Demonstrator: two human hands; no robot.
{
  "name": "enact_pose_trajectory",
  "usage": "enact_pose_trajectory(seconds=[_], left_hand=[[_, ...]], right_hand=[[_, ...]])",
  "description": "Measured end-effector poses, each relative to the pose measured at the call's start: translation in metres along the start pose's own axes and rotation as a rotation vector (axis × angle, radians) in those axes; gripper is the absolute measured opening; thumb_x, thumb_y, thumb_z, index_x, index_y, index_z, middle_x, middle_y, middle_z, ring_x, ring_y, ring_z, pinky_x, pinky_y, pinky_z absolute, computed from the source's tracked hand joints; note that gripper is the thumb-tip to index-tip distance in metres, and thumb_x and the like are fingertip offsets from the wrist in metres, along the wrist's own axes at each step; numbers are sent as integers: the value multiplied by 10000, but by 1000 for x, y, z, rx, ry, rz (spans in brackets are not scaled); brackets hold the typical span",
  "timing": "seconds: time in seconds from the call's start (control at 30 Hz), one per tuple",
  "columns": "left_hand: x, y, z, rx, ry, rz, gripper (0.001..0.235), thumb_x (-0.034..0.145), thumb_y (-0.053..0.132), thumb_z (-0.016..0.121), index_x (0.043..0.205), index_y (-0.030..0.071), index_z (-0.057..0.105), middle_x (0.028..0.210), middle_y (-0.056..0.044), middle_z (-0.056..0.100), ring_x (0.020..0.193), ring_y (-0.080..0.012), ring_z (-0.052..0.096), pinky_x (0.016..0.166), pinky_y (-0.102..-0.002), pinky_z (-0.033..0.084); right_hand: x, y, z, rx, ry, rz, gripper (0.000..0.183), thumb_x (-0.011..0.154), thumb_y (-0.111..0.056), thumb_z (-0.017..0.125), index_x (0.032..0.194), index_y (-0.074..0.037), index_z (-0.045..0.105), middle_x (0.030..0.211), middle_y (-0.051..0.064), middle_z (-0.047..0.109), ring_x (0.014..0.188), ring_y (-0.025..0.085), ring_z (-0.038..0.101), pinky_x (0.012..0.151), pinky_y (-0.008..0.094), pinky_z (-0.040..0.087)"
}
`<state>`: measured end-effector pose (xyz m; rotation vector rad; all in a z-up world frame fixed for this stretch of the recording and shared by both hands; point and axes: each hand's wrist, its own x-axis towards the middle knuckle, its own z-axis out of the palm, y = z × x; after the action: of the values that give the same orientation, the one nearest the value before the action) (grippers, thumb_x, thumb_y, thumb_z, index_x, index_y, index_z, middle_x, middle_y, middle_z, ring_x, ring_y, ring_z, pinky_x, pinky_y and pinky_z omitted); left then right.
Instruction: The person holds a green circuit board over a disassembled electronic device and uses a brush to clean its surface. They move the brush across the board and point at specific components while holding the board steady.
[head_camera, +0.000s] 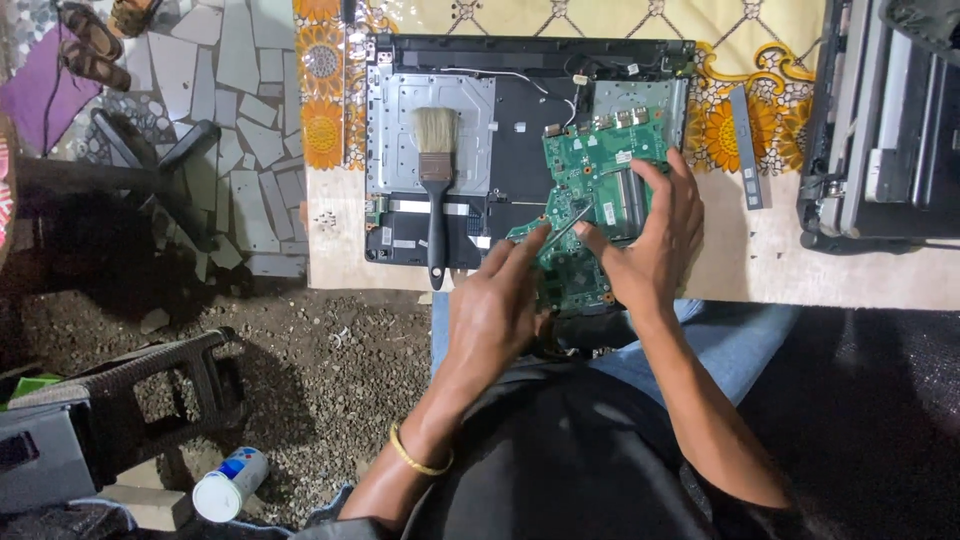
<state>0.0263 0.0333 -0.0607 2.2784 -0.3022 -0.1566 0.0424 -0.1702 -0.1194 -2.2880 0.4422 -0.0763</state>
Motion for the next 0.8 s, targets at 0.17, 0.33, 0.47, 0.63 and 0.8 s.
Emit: enact_pose_trajectory(seconds=[0.17, 0.33, 0.47, 0.63, 0.8], left_hand=[[16, -24, -6, 167, -64, 44, 396, 1082, 190, 550, 1427, 237, 739, 928, -134, 655, 675, -477, 698, 596, -590, 554], [41, -33, -8, 374, -43, 208, 409, 1096, 131, 531, 1378, 237, 809, 808, -95, 682, 614, -332, 723, 564, -451, 563], [49, -30, -6, 329, -88, 244, 414, 1057, 61, 535, 1331, 186, 819, 849, -140, 684, 533, -357, 691, 493, -481, 548], [42, -24, 5, 41, -184, 104, 495, 964, 36, 746, 1452, 36, 661, 937, -261, 742, 601, -509, 742, 523, -583, 580], [8, 9, 26, -751, -164, -334, 432, 1120, 62, 584, 1549, 13, 607, 830, -175, 768, 460, -218, 684, 478, -362, 596]], right_hand=[[1, -1, 0, -29, 7, -18, 909, 824, -219, 1035, 1580, -241, 531, 1773, 145, 319, 1663, 422, 237, 1287, 758, 97], [3, 4, 2, -46, 14, -20, 893, 845, -222, 1033, 1580, -253, 528, 1772, 123, 318, 1667, 395, 237, 1294, 750, 118], [2, 2, 1, -34, 10, -6, 893, 820, -213, 1041, 1564, -248, 549, 1761, 138, 338, 1651, 431, 258, 1285, 762, 127], [2, 2, 2, -17, 32, -20, 869, 824, -215, 1044, 1552, -241, 570, 1748, 143, 355, 1631, 453, 279, 1265, 771, 145], [-1, 3, 4, 21, 55, -40, 834, 851, -191, 1020, 1555, -231, 573, 1751, 130, 355, 1627, 453, 286, 1246, 783, 167]])
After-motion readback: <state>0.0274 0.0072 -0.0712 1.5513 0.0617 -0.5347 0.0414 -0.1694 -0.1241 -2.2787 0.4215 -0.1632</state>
